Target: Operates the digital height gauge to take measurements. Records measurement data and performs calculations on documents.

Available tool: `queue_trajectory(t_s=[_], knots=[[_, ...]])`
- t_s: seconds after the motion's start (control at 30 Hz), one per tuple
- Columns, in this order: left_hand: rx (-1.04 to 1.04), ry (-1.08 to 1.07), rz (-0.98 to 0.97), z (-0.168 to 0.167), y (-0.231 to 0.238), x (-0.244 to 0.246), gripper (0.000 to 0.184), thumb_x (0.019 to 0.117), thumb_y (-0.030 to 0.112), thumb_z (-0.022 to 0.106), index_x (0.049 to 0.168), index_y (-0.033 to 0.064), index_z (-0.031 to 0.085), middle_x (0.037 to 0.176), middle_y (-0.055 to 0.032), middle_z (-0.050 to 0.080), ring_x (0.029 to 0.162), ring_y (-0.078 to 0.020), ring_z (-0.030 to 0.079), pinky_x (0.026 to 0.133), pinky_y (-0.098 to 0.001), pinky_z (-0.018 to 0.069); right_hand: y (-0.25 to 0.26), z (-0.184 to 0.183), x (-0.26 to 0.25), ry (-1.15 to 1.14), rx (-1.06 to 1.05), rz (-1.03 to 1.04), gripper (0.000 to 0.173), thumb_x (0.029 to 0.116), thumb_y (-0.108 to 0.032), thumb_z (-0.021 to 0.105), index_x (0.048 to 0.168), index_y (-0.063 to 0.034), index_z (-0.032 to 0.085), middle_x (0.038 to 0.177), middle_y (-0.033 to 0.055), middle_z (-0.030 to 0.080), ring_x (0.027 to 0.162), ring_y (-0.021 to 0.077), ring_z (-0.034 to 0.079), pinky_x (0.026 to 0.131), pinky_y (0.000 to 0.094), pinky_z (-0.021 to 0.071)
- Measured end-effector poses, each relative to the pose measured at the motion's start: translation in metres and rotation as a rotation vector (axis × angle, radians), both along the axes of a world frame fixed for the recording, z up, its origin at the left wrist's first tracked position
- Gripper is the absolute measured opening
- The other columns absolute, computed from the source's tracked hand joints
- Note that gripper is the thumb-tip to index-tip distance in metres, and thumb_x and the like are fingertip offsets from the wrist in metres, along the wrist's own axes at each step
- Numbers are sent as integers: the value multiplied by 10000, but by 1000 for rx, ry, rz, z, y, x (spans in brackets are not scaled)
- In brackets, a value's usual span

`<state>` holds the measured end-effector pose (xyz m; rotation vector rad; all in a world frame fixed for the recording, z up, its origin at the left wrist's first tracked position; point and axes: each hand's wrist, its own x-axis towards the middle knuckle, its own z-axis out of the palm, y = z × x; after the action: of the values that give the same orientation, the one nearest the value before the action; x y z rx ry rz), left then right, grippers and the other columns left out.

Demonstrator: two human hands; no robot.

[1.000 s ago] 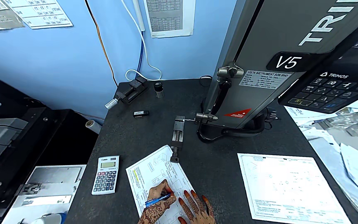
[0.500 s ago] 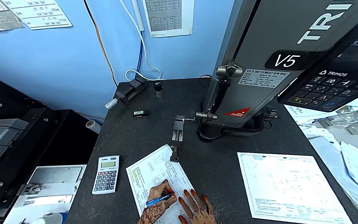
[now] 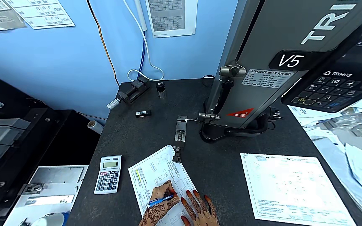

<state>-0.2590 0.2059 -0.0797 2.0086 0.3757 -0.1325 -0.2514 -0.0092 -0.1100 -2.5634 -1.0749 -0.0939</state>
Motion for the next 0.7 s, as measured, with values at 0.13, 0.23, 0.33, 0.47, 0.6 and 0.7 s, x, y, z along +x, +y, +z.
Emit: queue_trajectory(t_s=[0.13,0.23,0.33,0.47,0.6,0.7], knots=[[-4,-7,8,-2,0,-1,212,833,151,758,916,-29,684,823,-112,701,688,-146,681,617,-281,564,-1,-1,0,-6,-6,-1,461,1054,-493,407,1422,-294,601,1510,6,558,1440,215,466,1149,553,320],[-11,-30,18,-3,-1,-2,213,823,177,747,909,-9,687,813,-83,700,687,-123,677,600,-260,557,0,-1,0,2,-5,-4,457,1054,-492,413,1420,-296,603,1512,4,556,1441,216,466,1150,556,322],[-15,3,12,1,-1,-1,238,839,187,753,934,-21,687,835,-96,703,716,-127,680,641,-268,563,0,-1,0,-7,-10,-7,454,1056,-493,406,1419,-301,600,1511,1,557,1440,212,466,1147,555,323],[54,-120,-26,-20,4,-6,278,831,267,754,932,17,687,781,-62,701,670,-125,683,605,-280,564,-1,-4,-1,27,-19,1,463,1060,-484,405,1444,-295,583,1535,10,532,1461,225,439,1161,570,297],[-13,-41,-7,-1,0,-1,262,832,215,737,916,-28,683,816,-89,704,716,-112,678,661,-253,556,1,0,0,9,-9,-7,450,1056,-479,413,1420,-293,602,1508,8,560,1437,217,472,1143,561,329],[-21,-95,-22,-8,1,-3,255,828,218,752,907,-14,681,794,-80,703,692,-112,677,651,-257,559,0,0,0,26,-18,4,457,1057,-472,414,1432,-284,595,1520,19,548,1450,226,455,1152,568,310]])
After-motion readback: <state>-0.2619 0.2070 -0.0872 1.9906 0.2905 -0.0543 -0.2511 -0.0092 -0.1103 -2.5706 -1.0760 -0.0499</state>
